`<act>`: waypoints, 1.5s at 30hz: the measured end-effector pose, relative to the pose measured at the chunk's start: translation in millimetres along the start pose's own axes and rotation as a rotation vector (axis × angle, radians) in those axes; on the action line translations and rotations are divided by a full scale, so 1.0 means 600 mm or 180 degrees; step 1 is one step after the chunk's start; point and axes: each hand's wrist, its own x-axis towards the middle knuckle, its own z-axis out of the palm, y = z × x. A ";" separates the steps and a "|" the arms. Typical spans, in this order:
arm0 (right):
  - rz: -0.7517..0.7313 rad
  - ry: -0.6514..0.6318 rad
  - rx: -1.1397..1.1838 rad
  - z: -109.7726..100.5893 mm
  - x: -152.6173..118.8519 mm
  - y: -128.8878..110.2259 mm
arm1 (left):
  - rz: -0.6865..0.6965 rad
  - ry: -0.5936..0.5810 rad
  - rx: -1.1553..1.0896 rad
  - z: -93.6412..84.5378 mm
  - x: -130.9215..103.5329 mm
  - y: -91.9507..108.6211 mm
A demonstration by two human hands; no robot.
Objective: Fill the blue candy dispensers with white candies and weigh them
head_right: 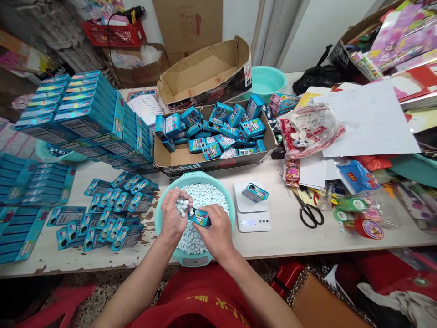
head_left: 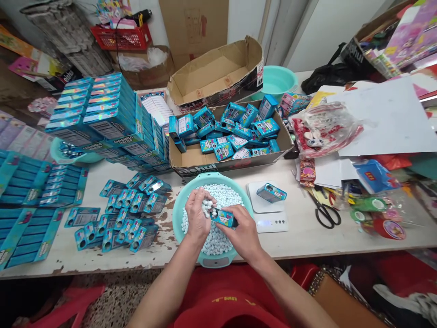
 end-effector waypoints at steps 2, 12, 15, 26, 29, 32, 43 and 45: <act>0.0008 0.0000 0.0038 0.001 0.000 0.001 | 0.0074 -0.0038 0.0037 0.001 0.000 -0.001; 0.0154 -0.0022 -0.0012 0.003 0.005 -0.004 | 0.0405 -0.0026 0.0552 0.001 0.000 -0.011; 0.0097 -0.0002 -0.0005 0.001 0.004 -0.007 | 0.0363 -0.0065 0.0528 0.003 -0.003 -0.010; 0.0344 0.0006 0.0821 0.022 0.007 0.040 | 0.0009 -0.0132 0.0112 0.002 0.014 0.002; 0.0422 0.0045 0.0992 0.017 0.008 0.037 | 0.0122 -0.0116 0.0131 0.004 0.011 0.008; 0.0466 0.0026 0.0976 0.018 0.009 0.030 | 0.0354 -0.0073 0.0370 0.004 0.010 -0.006; 0.0451 0.0070 0.0916 0.010 0.020 0.033 | 0.0235 -0.0147 0.0519 0.021 0.018 -0.006; 0.0500 0.0122 0.1084 -0.015 0.012 0.037 | 0.0134 -0.0160 0.0519 0.016 0.030 -0.005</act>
